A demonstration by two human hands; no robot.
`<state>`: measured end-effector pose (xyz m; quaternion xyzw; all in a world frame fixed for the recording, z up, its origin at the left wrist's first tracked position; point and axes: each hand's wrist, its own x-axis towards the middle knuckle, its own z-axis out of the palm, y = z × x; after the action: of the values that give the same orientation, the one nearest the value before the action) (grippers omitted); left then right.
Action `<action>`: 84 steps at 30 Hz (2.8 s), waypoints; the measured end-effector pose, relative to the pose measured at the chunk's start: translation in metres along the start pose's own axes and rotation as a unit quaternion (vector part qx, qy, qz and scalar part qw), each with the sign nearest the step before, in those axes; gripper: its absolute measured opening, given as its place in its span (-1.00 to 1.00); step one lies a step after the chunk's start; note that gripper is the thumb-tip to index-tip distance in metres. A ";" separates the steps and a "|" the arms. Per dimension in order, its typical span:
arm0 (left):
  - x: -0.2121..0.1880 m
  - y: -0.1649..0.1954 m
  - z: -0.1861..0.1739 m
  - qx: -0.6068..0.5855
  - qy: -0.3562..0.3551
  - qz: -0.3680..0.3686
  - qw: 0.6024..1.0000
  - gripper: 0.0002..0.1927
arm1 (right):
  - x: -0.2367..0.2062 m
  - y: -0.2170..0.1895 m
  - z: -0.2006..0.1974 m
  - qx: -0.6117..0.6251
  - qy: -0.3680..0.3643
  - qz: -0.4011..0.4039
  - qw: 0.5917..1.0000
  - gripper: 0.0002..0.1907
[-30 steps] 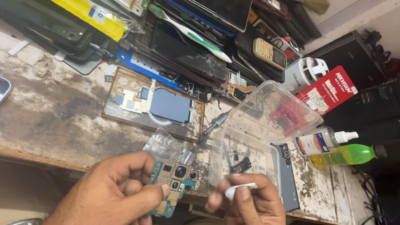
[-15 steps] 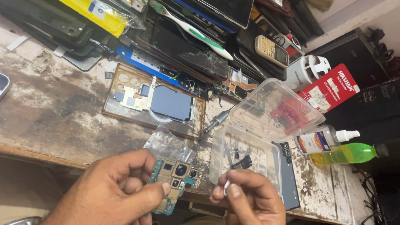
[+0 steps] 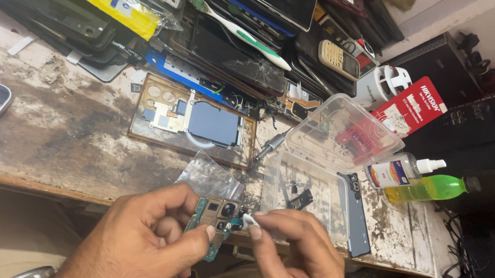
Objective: The person handles a small circuit board and a camera module, placing them into a clear plastic container. They then remove the camera module, attach it to the circuit board, and clean the assembly with a white cloth.
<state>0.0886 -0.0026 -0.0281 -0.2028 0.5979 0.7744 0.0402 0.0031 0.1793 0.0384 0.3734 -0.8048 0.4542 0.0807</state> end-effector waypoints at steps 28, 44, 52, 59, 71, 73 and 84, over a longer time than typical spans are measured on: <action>-0.001 0.010 0.000 0.032 -0.001 -0.008 0.999 -0.75 | 0.000 -0.010 0.003 -0.087 0.017 0.002 0.996 -0.83; -0.002 0.005 0.004 0.075 0.019 0.032 0.997 -0.76 | 0.005 -0.012 0.010 -0.068 -0.006 -0.082 0.994 -0.80; -0.002 0.008 0.005 0.075 0.010 0.030 0.997 -0.78 | 0.008 -0.016 0.007 -0.077 -0.011 -0.072 0.994 -0.80; -0.005 0.017 0.004 0.090 0.013 -0.003 0.996 -0.79 | 0.009 -0.017 0.008 -0.080 -0.007 -0.073 0.994 -0.80; -0.005 0.012 0.005 0.069 0.005 0.013 0.998 -0.82 | 0.010 -0.019 0.005 -0.094 -0.018 -0.095 0.991 -0.79; -0.005 0.010 0.004 0.075 0.011 0.018 0.997 -0.80 | 0.010 -0.020 0.005 -0.092 -0.012 -0.081 0.992 -0.80; -0.006 0.018 0.003 0.095 0.010 0.030 0.995 -0.78 | 0.009 -0.024 0.007 -0.077 0.010 -0.044 0.996 -0.81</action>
<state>0.0880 -0.0032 -0.0090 -0.1881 0.6751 0.7127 0.0302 0.0148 0.1618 0.0550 0.3964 -0.8195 0.3903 0.1376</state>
